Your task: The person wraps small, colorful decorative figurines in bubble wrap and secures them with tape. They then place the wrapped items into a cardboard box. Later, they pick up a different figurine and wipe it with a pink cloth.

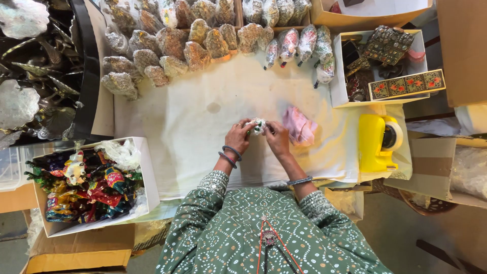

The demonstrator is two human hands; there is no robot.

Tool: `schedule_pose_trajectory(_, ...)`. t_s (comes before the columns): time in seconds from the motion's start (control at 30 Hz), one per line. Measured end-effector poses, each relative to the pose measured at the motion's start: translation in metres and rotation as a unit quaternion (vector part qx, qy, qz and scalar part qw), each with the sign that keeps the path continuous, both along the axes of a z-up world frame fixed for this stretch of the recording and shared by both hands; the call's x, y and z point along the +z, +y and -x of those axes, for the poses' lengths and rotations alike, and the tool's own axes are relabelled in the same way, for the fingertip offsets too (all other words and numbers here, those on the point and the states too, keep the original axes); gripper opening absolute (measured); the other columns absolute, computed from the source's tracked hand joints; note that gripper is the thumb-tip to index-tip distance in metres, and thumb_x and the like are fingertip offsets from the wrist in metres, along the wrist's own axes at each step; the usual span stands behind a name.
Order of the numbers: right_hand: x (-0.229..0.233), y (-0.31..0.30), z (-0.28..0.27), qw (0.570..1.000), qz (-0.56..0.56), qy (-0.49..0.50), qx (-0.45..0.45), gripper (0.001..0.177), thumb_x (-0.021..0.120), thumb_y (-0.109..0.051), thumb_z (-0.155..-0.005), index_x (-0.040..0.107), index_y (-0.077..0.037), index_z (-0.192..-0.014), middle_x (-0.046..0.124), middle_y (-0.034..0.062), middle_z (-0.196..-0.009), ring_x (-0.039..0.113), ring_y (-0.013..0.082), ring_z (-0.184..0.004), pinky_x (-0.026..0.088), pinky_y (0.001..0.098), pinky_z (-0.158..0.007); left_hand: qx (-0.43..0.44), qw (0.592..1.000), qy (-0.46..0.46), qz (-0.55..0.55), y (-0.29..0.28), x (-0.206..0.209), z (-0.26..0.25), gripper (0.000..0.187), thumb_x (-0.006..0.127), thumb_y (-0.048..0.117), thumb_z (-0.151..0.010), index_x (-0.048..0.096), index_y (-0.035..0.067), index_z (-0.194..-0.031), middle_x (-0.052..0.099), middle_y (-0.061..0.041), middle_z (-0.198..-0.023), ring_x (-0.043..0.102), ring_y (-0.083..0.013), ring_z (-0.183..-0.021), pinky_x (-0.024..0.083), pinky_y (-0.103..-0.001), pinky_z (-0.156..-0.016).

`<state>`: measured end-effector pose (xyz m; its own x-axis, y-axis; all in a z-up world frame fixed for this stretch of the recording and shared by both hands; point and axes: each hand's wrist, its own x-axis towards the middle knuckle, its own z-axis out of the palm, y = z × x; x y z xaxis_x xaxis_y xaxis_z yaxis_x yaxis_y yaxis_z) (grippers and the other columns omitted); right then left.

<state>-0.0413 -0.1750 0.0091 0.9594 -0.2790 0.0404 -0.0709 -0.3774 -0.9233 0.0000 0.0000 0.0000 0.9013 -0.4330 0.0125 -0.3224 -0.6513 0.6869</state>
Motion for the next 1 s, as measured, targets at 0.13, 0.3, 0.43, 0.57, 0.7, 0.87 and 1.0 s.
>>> schedule_pose_trajectory(0.13,0.012,-0.009,-0.024,0.989,0.133,0.058,0.017,0.011,0.076,-0.011,-0.090,0.075,-0.004,-0.098,0.068,0.0100,-0.090,0.068,0.0226,-0.071,0.054,0.0351,-0.066,-0.002,1.000,0.006,-0.006,0.000,-0.003,0.000,0.044,0.068,0.005,-0.088,0.070,0.032,-0.123,0.062,0.004,-0.133,0.064,-0.0260,-0.105,0.056,-0.039,-0.086)
schedule_pose_trajectory(0.3,-0.013,-0.027,-0.045,0.971,0.195,0.100,0.090,0.014,0.075,-0.018,-0.085,0.077,-0.010,-0.096,0.070,0.0061,-0.101,0.066,0.0275,-0.101,0.053,0.0403,-0.085,-0.009,1.000,-0.014,-0.007,0.001,-0.008,0.000,0.045,0.068,0.004,-0.087,0.070,0.030,-0.123,0.062,0.004,-0.133,0.064,-0.0266,-0.104,0.056,-0.040,-0.086)
schedule_pose_trajectory(0.43,0.001,-0.022,-0.057,0.953,0.256,0.126,0.101,0.013,0.077,-0.020,-0.081,0.080,-0.014,-0.091,0.074,0.0044,-0.097,0.066,0.0296,-0.098,0.054,0.0417,-0.080,-0.011,1.000,-0.010,-0.014,0.000,-0.004,0.001,0.047,0.068,0.004,-0.085,0.070,0.030,-0.124,0.062,0.003,-0.133,0.064,-0.0272,-0.102,0.056,-0.040,-0.085)
schedule_pose_trajectory(0.57,0.003,-0.021,-0.074,0.939,0.223,0.248,0.085,0.018,0.076,-0.020,-0.080,0.076,-0.015,-0.097,0.075,0.0051,-0.094,0.072,0.0261,-0.091,0.056,0.0414,-0.076,-0.008,1.000,-0.018,-0.012,0.000,-0.009,0.001,0.047,0.068,0.005,-0.086,0.067,0.030,-0.125,0.062,0.003,-0.133,0.064,-0.0274,-0.104,0.056,-0.040,-0.085)
schedule_pose_trajectory(0.7,-0.009,-0.029,-0.081,0.937,0.203,0.240,0.152,0.017,0.075,-0.020,-0.083,0.079,-0.016,-0.099,0.077,0.0066,-0.095,0.075,0.0239,-0.092,0.058,0.0371,-0.080,-0.008,1.000,-0.019,-0.011,0.000,-0.002,-0.001,0.051,0.066,0.005,-0.089,0.063,0.029,-0.133,0.062,0.001,-0.133,0.064,-0.0290,-0.104,0.056,-0.042,-0.084)
schedule_pose_trajectory(0.87,-0.063,-0.056,-0.056,0.958,0.095,0.146,0.230,0.024,0.069,-0.014,-0.094,0.077,-0.013,-0.116,0.069,0.0117,-0.115,0.068,0.0265,-0.111,0.056,0.0378,-0.093,-0.010,1.000,-0.003,-0.010,0.001,0.007,-0.003,0.051,0.065,0.005,-0.089,0.063,0.031,-0.133,0.061,0.001,-0.131,0.064,-0.0293,-0.104,0.056,-0.042,-0.084)
schedule_pose_trajectory(1.0,0.009,-0.041,-0.036,0.973,-0.004,0.130,0.191,0.053,0.072,-0.014,-0.083,0.060,-0.017,-0.136,0.053,0.0084,-0.137,0.056,0.0250,-0.122,0.056,0.0362,-0.092,-0.010,1.000,0.007,-0.005,0.001,-0.003,-0.003,0.046,0.065,0.006,-0.091,0.064,0.032,-0.130,0.061,0.002,-0.132,0.064,-0.0283,-0.108,0.057,-0.041,-0.085)
